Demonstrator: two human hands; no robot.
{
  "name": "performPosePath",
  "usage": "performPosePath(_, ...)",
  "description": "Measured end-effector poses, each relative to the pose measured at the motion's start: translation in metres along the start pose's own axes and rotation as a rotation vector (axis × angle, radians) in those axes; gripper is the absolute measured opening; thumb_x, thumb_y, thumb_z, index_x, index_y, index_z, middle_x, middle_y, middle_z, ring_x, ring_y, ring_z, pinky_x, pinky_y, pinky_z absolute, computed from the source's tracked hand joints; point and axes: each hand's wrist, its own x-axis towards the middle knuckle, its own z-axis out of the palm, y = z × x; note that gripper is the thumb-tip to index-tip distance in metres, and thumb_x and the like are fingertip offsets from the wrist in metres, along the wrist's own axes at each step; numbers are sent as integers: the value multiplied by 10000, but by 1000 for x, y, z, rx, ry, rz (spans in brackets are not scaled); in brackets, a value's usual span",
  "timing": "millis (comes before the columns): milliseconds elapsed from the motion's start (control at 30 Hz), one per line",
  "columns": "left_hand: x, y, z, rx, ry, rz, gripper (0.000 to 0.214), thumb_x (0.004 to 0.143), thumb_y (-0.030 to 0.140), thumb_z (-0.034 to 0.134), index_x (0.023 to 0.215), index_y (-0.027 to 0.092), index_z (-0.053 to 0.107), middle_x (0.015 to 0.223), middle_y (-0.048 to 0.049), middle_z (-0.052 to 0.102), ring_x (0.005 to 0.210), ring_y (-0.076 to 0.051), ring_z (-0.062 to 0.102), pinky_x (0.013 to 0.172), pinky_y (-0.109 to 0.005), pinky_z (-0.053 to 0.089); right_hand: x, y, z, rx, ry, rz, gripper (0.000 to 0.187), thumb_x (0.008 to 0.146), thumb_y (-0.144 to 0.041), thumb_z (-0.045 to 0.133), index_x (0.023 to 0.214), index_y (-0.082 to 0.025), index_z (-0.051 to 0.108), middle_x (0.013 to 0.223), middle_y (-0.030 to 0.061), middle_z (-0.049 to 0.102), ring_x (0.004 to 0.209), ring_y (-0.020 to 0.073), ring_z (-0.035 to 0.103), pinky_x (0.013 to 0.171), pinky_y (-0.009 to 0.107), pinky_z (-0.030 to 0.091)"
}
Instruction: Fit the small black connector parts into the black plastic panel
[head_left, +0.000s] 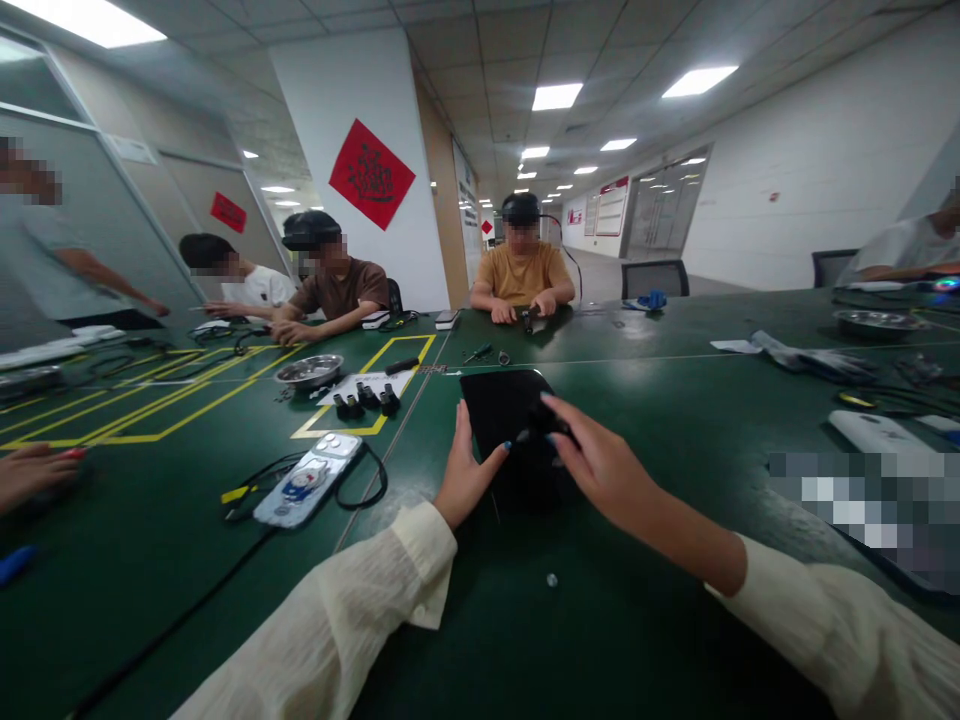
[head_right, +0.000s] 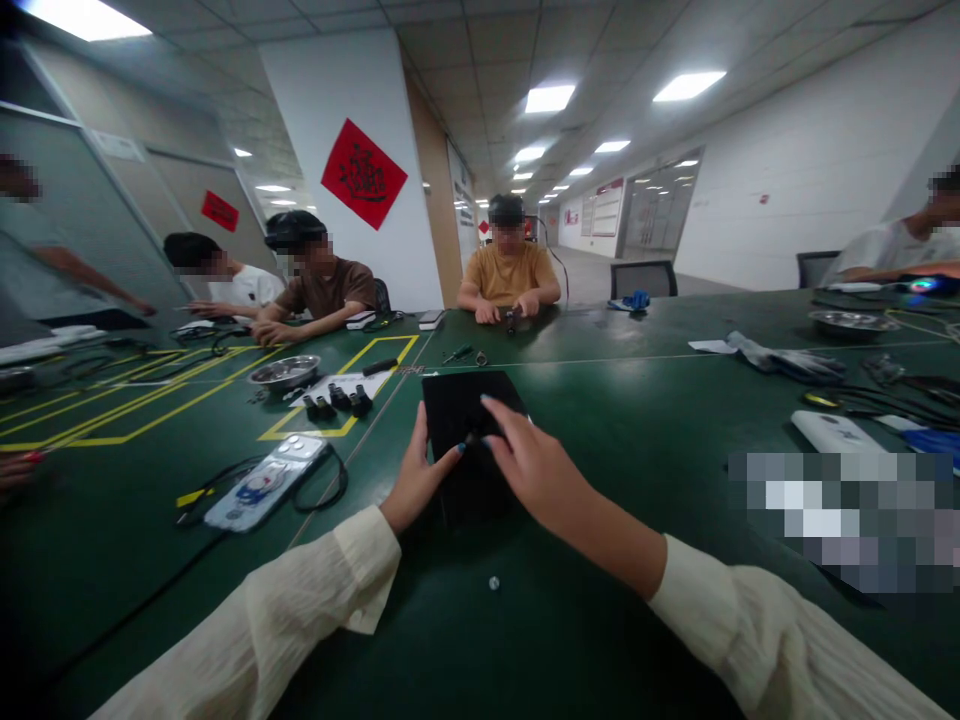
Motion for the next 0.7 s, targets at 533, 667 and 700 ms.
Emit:
performPosePath(533, -21, 38, 10, -109, 17, -66, 863, 768, 283, 565, 1376, 241, -45, 1459, -35, 0, 1323, -206, -6, 1090, -364, 22, 10, 44, -1, 47, 164, 386, 300, 839, -315, 378, 1076, -180, 502, 716, 35, 619, 577, 159, 580, 560, 263, 421)
performPosePath(667, -27, 47, 13, -159, 1, -9, 878, 792, 219, 514, 1345, 275, -165, 1459, -19, 36, 1325, -172, 29, 1089, -359, 45, 13, 44, 1, 115, 193, 397, 267, 823, -325, 409, 1016, -176, 517, 785, 56, 638, 645, 170, 603, 597, 266, 433)
performPosePath(700, -28, 46, 14, -155, -11, -19, 855, 799, 213, 497, 1349, 276, -154, 1460, -14, 25, 1325, -172, 23, 1089, -362, 41, 14, 43, 2, 124, 200, 402, 259, 820, -323, 414, 1004, -174, 519, 794, 58, 640, 663, 172, 606, 612, 268, 436)
